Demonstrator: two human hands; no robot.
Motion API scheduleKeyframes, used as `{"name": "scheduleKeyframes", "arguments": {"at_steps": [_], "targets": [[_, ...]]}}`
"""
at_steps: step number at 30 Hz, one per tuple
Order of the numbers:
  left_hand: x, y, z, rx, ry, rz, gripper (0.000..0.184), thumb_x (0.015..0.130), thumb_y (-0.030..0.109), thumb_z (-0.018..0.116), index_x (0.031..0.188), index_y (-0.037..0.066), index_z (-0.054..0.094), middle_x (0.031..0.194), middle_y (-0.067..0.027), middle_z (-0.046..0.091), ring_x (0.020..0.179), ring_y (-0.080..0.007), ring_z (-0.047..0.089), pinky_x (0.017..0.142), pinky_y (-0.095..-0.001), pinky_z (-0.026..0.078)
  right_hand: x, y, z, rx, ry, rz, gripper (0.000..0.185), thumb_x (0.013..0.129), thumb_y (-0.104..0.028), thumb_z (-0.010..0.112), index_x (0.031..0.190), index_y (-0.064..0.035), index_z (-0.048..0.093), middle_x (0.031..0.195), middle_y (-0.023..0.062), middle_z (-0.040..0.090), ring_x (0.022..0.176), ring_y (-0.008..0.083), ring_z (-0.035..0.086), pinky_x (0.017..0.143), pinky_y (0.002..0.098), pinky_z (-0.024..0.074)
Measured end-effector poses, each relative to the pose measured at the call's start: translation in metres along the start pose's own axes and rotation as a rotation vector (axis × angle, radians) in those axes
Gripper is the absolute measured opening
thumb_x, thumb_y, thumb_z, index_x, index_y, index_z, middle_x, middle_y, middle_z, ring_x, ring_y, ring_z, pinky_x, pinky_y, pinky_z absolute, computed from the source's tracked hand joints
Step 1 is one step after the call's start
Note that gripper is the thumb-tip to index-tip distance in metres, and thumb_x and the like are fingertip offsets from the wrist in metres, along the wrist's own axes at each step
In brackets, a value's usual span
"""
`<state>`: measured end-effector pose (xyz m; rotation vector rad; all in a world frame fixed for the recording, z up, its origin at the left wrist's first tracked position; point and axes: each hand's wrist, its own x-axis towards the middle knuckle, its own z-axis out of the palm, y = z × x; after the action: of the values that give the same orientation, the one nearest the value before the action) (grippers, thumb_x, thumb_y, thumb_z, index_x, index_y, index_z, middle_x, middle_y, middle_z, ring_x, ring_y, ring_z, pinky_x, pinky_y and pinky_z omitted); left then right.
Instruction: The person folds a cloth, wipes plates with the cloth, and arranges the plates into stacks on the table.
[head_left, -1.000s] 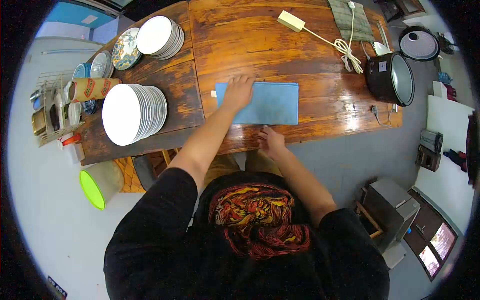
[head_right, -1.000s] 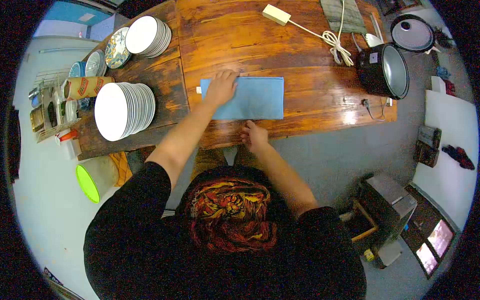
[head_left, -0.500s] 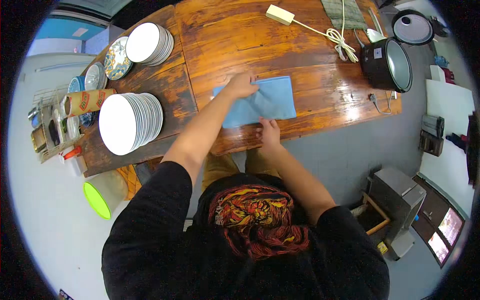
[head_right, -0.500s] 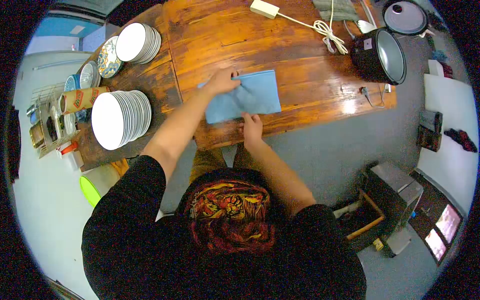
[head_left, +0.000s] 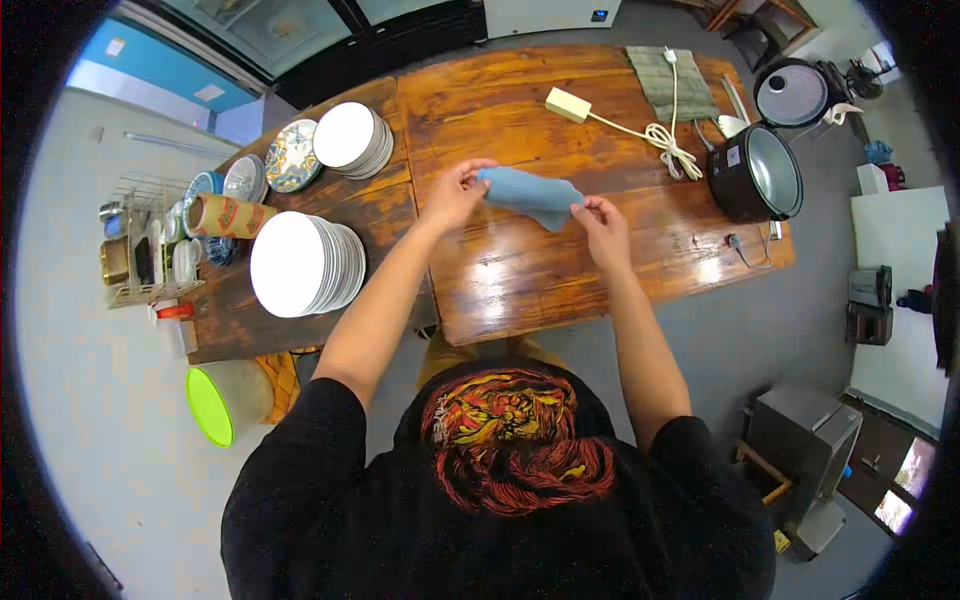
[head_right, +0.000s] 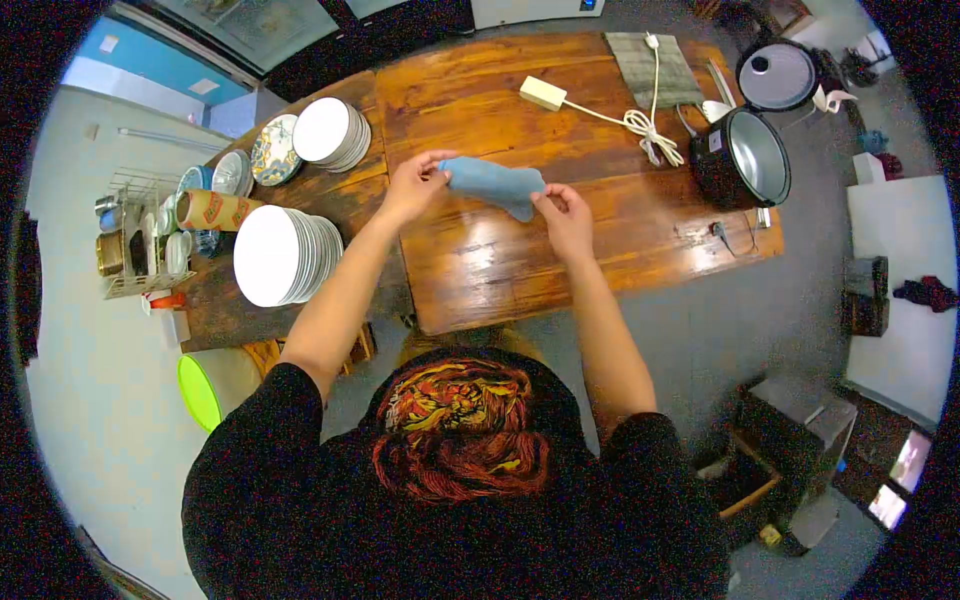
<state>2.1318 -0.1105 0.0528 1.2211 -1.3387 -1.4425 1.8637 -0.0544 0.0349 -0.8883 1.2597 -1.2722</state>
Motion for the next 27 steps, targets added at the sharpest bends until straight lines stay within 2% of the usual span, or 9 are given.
{"name": "scheduleKeyframes", "arguments": {"at_steps": [4, 9, 11, 15, 17, 19, 22, 25, 27], "targets": [[-0.005, 0.028, -0.009, 0.451, 0.121, 0.048, 0.035, 0.084, 0.004, 0.066, 0.118, 0.008, 0.066, 0.095, -0.0047, 0.067, 0.079, -0.0123, 0.057, 0.069, -0.0245, 0.044, 0.024, -0.004, 0.005, -0.207, -0.021, -0.112, 0.014, 0.085, -0.010, 0.072, 0.096, -0.0030, 0.066, 0.084, 0.0008, 0.059, 0.070, 0.0091, 0.049, 0.066, 0.0208, 0.0421], [-0.049, -0.015, -0.007, 0.546, 0.277, 0.311, 0.029, 0.085, 0.001, 0.062, 0.112, 0.008, 0.068, 0.087, -0.0044, 0.065, 0.067, -0.0140, 0.055, 0.062, -0.0246, 0.045, 0.002, 0.026, 0.005, -0.332, -0.005, -0.200, 0.014, 0.085, -0.011, 0.072, 0.094, -0.0023, 0.066, 0.083, 0.0022, 0.059, 0.070, 0.0108, 0.050, 0.065, 0.0223, 0.0430], [-0.085, -0.031, 0.004, 0.378, 0.225, -0.092, 0.025, 0.086, 0.007, 0.065, 0.111, 0.009, 0.069, 0.093, -0.0053, 0.068, 0.076, -0.0161, 0.058, 0.067, -0.0296, 0.047, -0.016, 0.067, -0.008, -0.337, -0.034, -0.116, 0.016, 0.085, -0.014, 0.072, 0.094, -0.0023, 0.066, 0.081, 0.0028, 0.058, 0.069, 0.0123, 0.051, 0.064, 0.0246, 0.0434], [-0.149, -0.125, 0.016, 0.446, 0.083, -0.276, 0.026, 0.087, 0.008, 0.065, 0.112, 0.010, 0.068, 0.092, -0.0063, 0.068, 0.070, -0.0193, 0.060, 0.064, -0.0317, 0.049, -0.082, 0.114, -0.030, -0.659, -0.182, 0.095, 0.019, 0.087, -0.019, 0.070, 0.095, -0.0028, 0.066, 0.078, 0.0050, 0.059, 0.068, 0.0181, 0.054, 0.063, 0.0314, 0.0454], [-0.172, -0.149, 0.017, 0.390, 0.035, -0.318, 0.027, 0.086, 0.008, 0.065, 0.114, 0.011, 0.066, 0.093, -0.0065, 0.069, 0.069, -0.0198, 0.061, 0.063, -0.0324, 0.050, -0.106, 0.133, -0.040, -0.789, -0.228, 0.131, 0.019, 0.087, -0.020, 0.068, 0.097, -0.0030, 0.066, 0.078, 0.0061, 0.060, 0.068, 0.0204, 0.056, 0.063, 0.0332, 0.0459], [-0.188, -0.157, 0.019, 0.585, -0.108, -0.344, 0.030, 0.086, 0.010, 0.066, 0.115, 0.010, 0.065, 0.093, -0.0066, 0.069, 0.071, -0.0207, 0.062, 0.065, -0.0330, 0.051, -0.122, 0.150, -0.052, -0.900, -0.282, 0.255, 0.020, 0.087, -0.021, 0.067, 0.099, -0.0055, 0.065, 0.077, 0.0068, 0.064, 0.068, 0.0232, 0.059, 0.063, 0.0352, 0.0477], [-0.194, -0.149, 0.026, 0.503, -0.028, -0.380, 0.029, 0.084, 0.009, 0.066, 0.112, 0.008, 0.065, 0.088, -0.0062, 0.067, 0.068, -0.0195, 0.059, 0.063, -0.0323, 0.049, -0.132, 0.170, -0.058, -0.983, -0.242, 0.241, 0.022, 0.087, -0.023, 0.066, 0.101, -0.0062, 0.065, 0.077, 0.0074, 0.065, 0.069, 0.0260, 0.061, 0.065, 0.0367, 0.0487], [-0.191, -0.148, 0.028, 0.430, 0.047, -0.397, 0.028, 0.082, 0.008, 0.066, 0.110, 0.007, 0.066, 0.082, -0.0058, 0.065, 0.065, -0.0183, 0.056, 0.062, -0.0317, 0.047, -0.119, 0.152, -0.047, -0.820, -0.103, 0.415, 0.026, 0.088, -0.027, 0.066, 0.103, -0.0060, 0.065, 0.077, 0.0079, 0.065, 0.071, 0.0282, 0.062, 0.066, 0.0378, 0.0498], [-0.184, -0.163, 0.023, 0.475, 0.067, -0.292, 0.025, 0.082, 0.007, 0.065, 0.107, 0.006, 0.067, 0.085, -0.0060, 0.067, 0.067, -0.0196, 0.057, 0.063, -0.0321, 0.047, -0.110, 0.142, -0.044, -0.871, -0.134, 0.361, 0.030, 0.089, -0.030, 0.065, 0.104, -0.0042, 0.065, 0.082, 0.0104, 0.067, 0.073, 0.0288, 0.063, 0.067, 0.0376, 0.0505]]}}
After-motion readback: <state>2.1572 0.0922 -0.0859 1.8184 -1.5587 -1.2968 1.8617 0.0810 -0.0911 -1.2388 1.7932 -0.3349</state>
